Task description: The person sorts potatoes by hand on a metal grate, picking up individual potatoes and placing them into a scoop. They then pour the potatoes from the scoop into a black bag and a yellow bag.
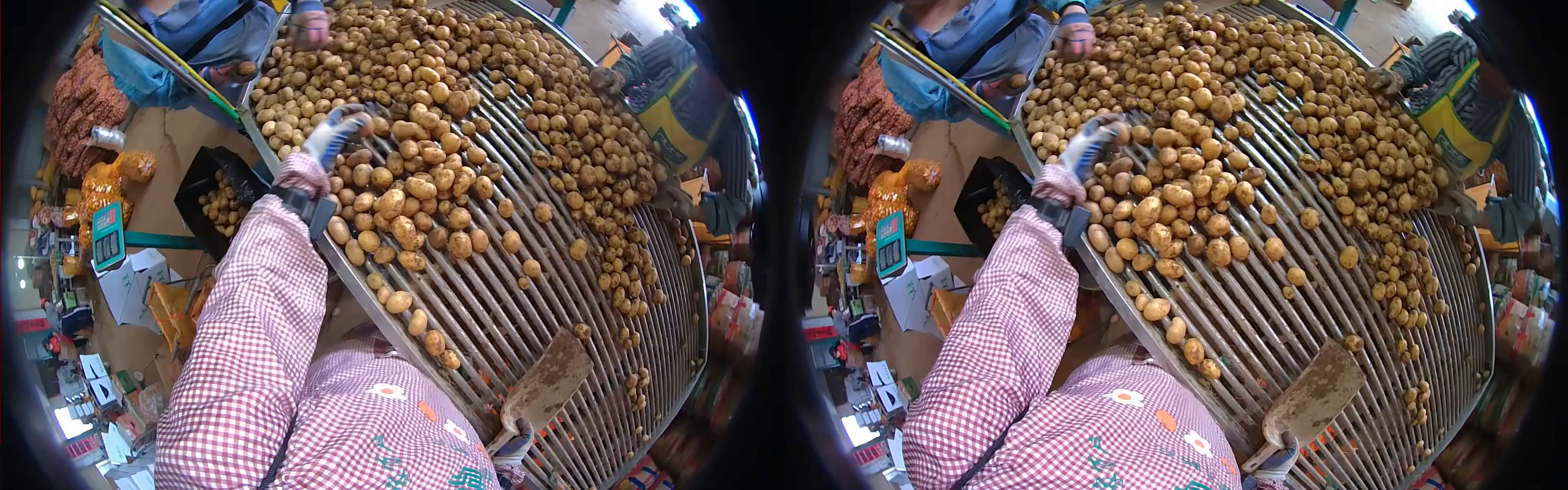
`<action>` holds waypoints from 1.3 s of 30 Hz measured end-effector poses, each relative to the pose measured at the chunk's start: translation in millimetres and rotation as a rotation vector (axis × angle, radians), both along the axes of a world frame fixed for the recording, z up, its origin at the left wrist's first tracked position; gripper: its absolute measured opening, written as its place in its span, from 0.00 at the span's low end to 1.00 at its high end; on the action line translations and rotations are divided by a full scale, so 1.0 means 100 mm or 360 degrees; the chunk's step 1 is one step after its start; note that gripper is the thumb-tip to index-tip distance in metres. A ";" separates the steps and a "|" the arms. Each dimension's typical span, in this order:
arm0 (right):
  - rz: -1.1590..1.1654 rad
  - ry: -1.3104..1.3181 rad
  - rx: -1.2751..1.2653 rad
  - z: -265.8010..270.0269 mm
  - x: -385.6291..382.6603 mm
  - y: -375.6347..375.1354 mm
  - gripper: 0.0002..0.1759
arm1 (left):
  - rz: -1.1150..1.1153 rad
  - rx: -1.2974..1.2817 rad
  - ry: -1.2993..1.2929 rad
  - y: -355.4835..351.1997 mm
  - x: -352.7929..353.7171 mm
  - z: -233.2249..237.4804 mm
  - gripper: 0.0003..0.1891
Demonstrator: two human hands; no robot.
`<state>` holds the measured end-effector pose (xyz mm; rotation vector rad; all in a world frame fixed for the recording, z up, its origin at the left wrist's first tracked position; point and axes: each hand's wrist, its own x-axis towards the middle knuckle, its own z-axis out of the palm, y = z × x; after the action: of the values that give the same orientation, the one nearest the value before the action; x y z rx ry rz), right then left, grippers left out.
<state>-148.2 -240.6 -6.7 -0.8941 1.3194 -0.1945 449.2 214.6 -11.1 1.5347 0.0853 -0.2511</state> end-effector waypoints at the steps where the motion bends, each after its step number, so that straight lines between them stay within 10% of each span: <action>1: 0.0061 -0.0029 0.0024 -0.06 -0.02 -0.03 0.18 | 0.0082 -0.0478 0.0089 0.12 -0.15 0.12 0.20; 11: 0.0115 -0.0080 0.0299 0.35 0.41 0.13 0.26 | 0.0140 -0.1325 0.0384 0.54 -1.78 0.45 0.21; 19: 0.0408 -0.0284 0.0301 0.06 0.02 -0.24 0.23 | 0.0061 -0.0796 0.0055 0.08 -3.23 1.00 0.34; 27: 0.0641 -0.0344 0.0589 -0.13 -0.15 -0.55 0.25 | 0.0633 -0.0418 0.0286 0.28 -4.70 0.98 0.22; 35: 0.0904 -0.0373 0.0703 -0.01 -0.08 -0.65 0.25 | 0.1067 0.0204 0.1089 0.69 -6.99 0.11 0.16; 39: 0.0786 -0.0405 0.0801 0.07 -0.07 -0.57 0.25 | 0.0249 0.1104 0.1503 1.11 -8.57 -0.94 0.23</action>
<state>-155.4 -297.6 0.3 -0.7056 0.8219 0.3847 -408.2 325.5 -104.6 1.9479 1.1286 -0.8705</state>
